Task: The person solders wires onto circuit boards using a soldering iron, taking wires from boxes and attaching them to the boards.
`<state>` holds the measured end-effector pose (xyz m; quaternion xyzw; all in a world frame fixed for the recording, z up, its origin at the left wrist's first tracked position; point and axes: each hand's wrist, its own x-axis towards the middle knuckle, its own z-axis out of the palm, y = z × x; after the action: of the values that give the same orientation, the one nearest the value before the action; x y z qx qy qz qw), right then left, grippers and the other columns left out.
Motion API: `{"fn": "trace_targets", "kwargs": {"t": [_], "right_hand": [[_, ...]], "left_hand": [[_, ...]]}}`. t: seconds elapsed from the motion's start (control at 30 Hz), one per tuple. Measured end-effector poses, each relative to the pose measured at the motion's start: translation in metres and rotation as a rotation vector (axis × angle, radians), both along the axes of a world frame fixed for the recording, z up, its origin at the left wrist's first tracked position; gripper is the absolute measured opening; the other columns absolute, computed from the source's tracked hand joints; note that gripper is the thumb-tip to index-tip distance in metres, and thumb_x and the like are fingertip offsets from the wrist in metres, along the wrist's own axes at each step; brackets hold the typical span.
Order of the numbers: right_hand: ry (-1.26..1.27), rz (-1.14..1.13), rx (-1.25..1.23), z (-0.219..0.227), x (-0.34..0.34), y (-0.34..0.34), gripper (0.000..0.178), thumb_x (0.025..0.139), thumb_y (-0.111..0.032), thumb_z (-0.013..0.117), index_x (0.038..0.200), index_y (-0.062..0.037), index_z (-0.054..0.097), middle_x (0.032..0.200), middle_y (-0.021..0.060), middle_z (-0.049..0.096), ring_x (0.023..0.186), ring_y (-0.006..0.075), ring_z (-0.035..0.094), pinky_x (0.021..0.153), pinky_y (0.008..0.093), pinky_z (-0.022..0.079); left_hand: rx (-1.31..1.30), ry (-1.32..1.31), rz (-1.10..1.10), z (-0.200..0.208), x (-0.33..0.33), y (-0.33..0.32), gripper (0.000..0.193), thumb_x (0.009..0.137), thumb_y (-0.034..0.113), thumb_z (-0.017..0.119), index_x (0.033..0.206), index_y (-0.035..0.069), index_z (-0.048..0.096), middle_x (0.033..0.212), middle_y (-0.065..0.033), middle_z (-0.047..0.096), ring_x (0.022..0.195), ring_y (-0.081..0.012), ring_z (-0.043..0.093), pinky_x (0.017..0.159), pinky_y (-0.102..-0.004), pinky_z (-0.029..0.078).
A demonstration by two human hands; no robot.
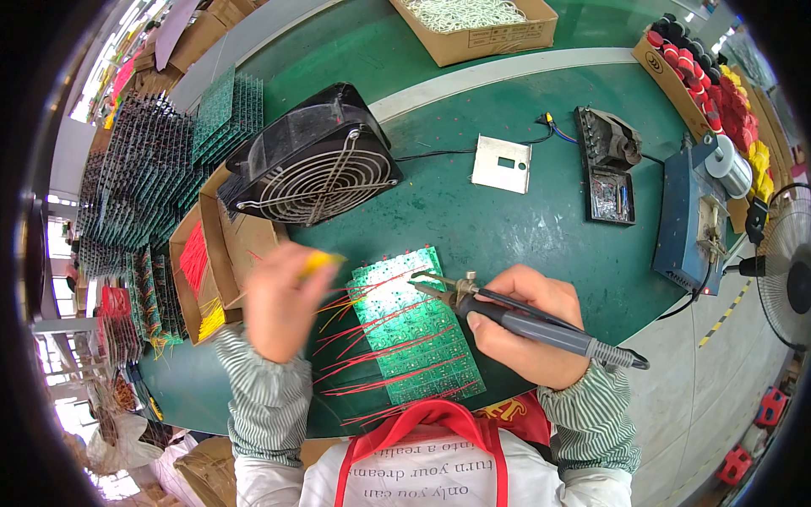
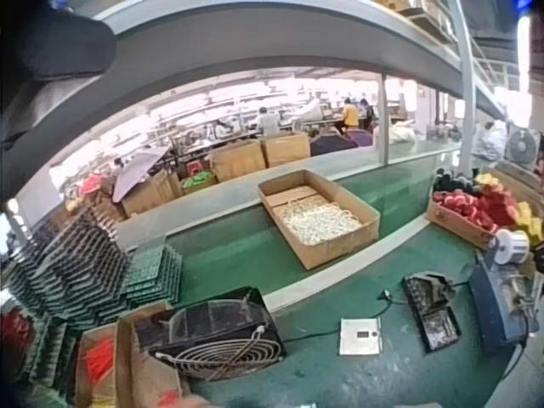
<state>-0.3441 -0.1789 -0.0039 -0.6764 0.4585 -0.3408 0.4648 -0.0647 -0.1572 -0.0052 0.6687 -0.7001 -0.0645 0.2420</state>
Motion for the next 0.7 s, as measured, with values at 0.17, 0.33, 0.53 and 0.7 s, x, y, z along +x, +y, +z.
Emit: {"fn": "trace_targets", "kwargs": {"t": [0.17, 0.33, 0.53, 0.7], "right_hand": [[-0.017, -0.034, 0.033, 0.000, -0.001, 0.000, 0.017, 0.070, -0.008, 0.071, 0.081, -0.0008, 0.060, 0.066, 0.0049, 0.064, 0.058, 0.0089, 0.061, 0.054, 0.0239, 0.047], [-0.030, -0.010, 0.046, -0.004, -0.001, -0.001, 0.017, 0.070, -0.008, 0.070, 0.081, -0.0002, 0.059, 0.068, 0.0053, 0.065, 0.060, 0.0089, 0.061, 0.055, 0.0240, 0.048], [-0.034, -0.007, 0.053, -0.004, 0.001, -0.003, 0.017, 0.070, -0.008, 0.070, 0.081, -0.0006, 0.059, 0.068, 0.0053, 0.065, 0.060, 0.0087, 0.061, 0.056, 0.0240, 0.048], [-0.016, -0.002, 0.008, -0.001, -0.001, -0.003, 0.017, 0.070, -0.008, 0.070, 0.080, -0.0011, 0.059, 0.068, 0.0052, 0.065, 0.059, 0.0090, 0.061, 0.055, 0.0243, 0.048]], "left_hand": [[0.279, 0.183, -0.224, -0.016, -0.031, -0.004, 0.013, 0.079, 0.016, 0.067, 0.085, 0.004, 0.066, 0.079, -0.0109, 0.060, 0.069, -0.0305, 0.060, 0.062, -0.0395, 0.047], [0.330, 0.213, -0.219, -0.020, -0.033, -0.009, 0.015, 0.080, 0.016, 0.066, 0.087, 0.003, 0.067, 0.080, -0.0114, 0.061, 0.069, -0.0310, 0.060, 0.061, -0.0398, 0.047], [0.327, 0.219, -0.217, -0.024, -0.033, -0.010, 0.016, 0.080, 0.016, 0.066, 0.087, 0.003, 0.068, 0.080, -0.0115, 0.061, 0.069, -0.0309, 0.060, 0.061, -0.0398, 0.047], [0.324, 0.229, -0.204, -0.024, -0.032, -0.009, 0.015, 0.079, 0.016, 0.066, 0.087, 0.003, 0.068, 0.079, -0.0111, 0.060, 0.068, -0.0304, 0.060, 0.061, -0.0394, 0.047]]}}
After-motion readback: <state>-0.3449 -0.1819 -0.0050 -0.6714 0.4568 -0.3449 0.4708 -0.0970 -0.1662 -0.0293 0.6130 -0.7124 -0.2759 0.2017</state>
